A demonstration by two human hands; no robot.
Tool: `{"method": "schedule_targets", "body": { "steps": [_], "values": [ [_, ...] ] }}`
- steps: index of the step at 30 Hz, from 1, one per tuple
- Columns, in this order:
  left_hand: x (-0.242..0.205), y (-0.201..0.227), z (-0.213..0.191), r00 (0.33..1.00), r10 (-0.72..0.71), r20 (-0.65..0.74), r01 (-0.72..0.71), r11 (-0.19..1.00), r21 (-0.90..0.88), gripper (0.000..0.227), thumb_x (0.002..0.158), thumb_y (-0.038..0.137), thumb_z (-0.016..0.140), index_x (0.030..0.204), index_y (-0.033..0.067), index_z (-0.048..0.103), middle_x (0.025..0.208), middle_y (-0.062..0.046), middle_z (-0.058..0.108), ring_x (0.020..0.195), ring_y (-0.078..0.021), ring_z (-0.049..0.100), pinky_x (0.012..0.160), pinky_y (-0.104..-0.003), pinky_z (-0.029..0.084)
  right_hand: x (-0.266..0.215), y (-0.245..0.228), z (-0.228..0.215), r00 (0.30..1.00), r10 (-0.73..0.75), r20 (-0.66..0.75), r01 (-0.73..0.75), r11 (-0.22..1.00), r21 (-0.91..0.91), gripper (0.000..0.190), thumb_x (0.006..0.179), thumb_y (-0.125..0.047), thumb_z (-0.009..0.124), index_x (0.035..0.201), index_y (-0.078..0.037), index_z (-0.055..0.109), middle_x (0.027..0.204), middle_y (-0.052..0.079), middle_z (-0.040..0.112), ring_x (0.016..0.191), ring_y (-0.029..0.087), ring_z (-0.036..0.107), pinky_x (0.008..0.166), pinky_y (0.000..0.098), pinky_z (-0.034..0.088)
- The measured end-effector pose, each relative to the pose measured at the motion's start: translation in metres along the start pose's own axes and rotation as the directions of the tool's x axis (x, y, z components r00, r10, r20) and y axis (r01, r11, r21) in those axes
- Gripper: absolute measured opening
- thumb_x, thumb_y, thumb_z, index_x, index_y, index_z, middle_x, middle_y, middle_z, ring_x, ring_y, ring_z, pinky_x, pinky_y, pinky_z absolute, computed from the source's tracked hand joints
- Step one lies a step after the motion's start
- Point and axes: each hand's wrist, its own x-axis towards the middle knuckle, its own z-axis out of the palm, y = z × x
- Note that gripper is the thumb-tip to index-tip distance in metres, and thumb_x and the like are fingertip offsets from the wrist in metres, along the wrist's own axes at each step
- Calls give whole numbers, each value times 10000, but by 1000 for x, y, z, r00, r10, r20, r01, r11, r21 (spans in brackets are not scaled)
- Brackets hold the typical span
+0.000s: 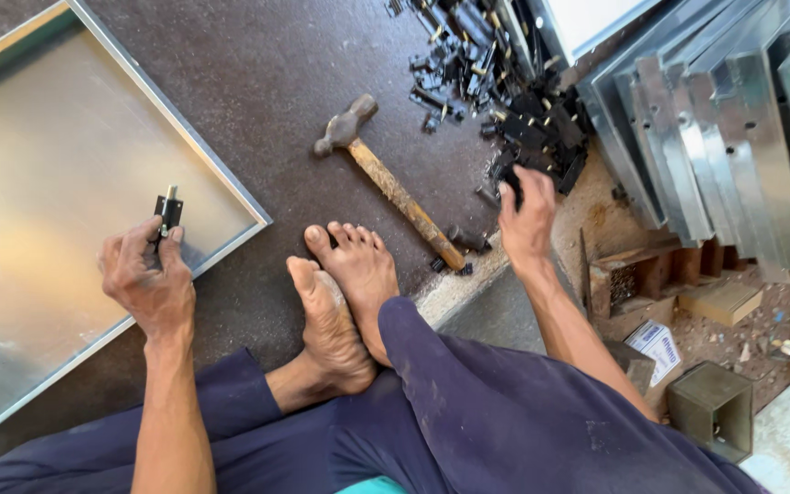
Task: The person sits on the floor and assembles metal frames by attaching small black metal brackets to the corners. They use a hammer to drive pins or nails into the brackets, securing them to the frame. The person repeatedly picks up frames, aligns the brackets, and hammers them into place.
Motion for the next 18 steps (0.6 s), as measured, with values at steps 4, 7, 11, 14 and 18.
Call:
{"method": "schedule_targets", "body": {
  "steps": [4,7,11,14,18],
  "values": [
    [0,1,-2,998,-52,32,51,998,22,198,949,3,798,1131,44,732,1007,-104,691,1019,-267,619,992,-419,492,21,-7,30,998,52,19,-54,974,220,272,1026,-70,636,1290,-25,686,1272,174,663,1118,293,669,935,353,613],
    [1,11,-3,993,118,-30,-112,981,157,324,918,50,826,1219,5,713,1131,-188,635,1208,-344,569,1084,-467,453,13,-8,21,949,300,95,-314,924,217,281,988,-97,665,1256,-12,665,1218,175,640,1052,266,651,919,393,584],
    [0,41,20,997,79,-18,-77,993,85,226,1030,105,836,1230,65,737,1183,-116,654,1221,-307,586,1086,-458,477,-12,-6,14,946,320,52,-323,944,72,261,988,-33,670,1242,27,680,1197,214,635,1096,301,617,951,440,532],
    [3,59,40,996,84,10,-85,995,48,248,982,100,833,1212,75,744,1170,-146,636,1168,-291,593,1021,-431,497,-2,-15,35,960,279,-8,-273,945,182,273,983,-21,670,1252,9,706,1204,188,656,1106,298,631,978,419,532],
    [19,69,34,997,55,54,-54,998,-13,194,995,70,795,1179,72,736,1111,-125,692,1017,-260,627,843,-362,522,6,-25,23,949,316,-6,-290,880,376,308,961,-78,676,1264,-22,684,1224,148,651,1100,262,654,977,366,547]
  ]
}}
